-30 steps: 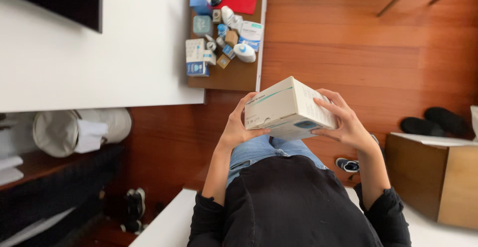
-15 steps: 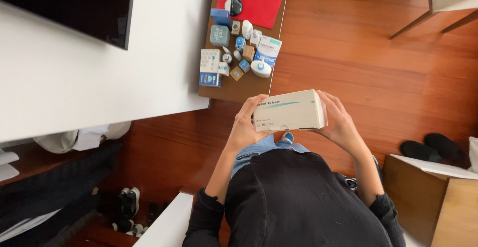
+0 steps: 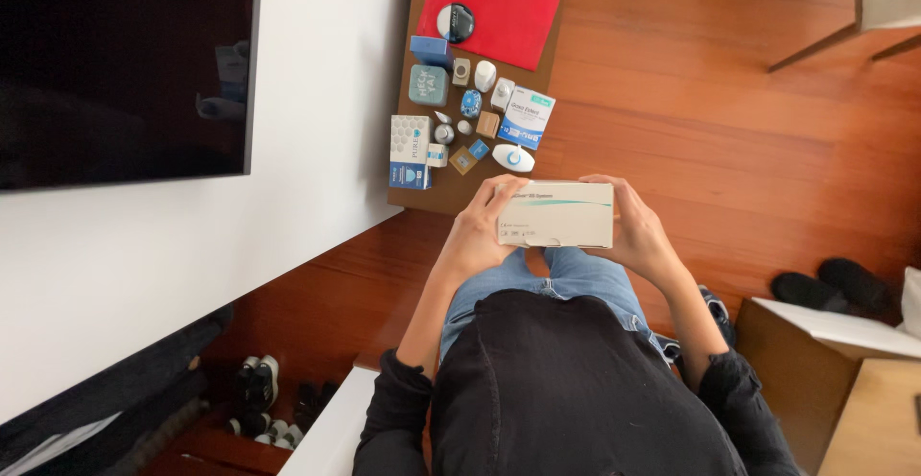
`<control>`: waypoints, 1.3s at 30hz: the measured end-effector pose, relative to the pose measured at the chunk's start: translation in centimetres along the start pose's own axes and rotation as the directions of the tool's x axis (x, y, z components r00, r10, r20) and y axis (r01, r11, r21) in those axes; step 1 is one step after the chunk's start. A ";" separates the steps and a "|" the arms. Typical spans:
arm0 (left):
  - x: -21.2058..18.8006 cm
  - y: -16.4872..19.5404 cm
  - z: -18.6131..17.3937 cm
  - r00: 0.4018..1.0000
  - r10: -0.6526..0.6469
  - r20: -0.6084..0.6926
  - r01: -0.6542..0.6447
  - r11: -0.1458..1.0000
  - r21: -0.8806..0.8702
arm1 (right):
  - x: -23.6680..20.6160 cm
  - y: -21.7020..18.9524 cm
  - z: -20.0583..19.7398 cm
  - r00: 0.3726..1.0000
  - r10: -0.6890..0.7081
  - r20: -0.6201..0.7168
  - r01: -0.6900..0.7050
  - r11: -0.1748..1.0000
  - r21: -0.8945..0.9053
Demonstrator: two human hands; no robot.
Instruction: The person removes medical supply boxes, bottles, and other items from a bedroom shelf and carries them to a nearby table. They then carry items back and rearrange them on the shelf, including placing a speaker and other objects in new positions.
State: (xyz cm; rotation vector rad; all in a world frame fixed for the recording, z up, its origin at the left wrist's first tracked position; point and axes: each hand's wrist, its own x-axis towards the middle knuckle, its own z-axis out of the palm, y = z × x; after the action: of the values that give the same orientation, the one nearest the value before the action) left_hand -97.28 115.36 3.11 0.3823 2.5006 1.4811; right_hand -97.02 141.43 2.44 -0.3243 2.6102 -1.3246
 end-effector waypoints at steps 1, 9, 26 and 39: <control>1.4 0.0 -0.1 1.000 0.002 0.010 -0.002 1.000 0.011 | 1.0 0.6 -0.4 1.000 0.027 -0.009 -0.027 0.999 0.030; 14.5 -2.5 1.3 0.987 -0.089 -0.137 0.048 0.960 -0.275 | 12.3 9.1 -5.6 0.981 0.173 -0.083 -0.168 0.983 0.068; 18.1 -10.0 4.4 0.697 -0.677 -0.237 0.463 0.677 -0.572 | 39.8 19.9 5.4 0.989 0.125 -0.081 -0.112 0.984 0.139; 15.7 -12.6 5.6 0.618 -0.746 -0.248 0.472 0.605 -0.641 | 40.6 20.2 13.3 0.993 0.115 -0.036 -0.112 0.991 0.073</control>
State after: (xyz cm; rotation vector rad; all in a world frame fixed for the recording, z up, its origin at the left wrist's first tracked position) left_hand -111.80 119.27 -11.36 -1.0306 1.9862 1.9505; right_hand -134.36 131.43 -24.70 -0.1378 2.5644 -1.3941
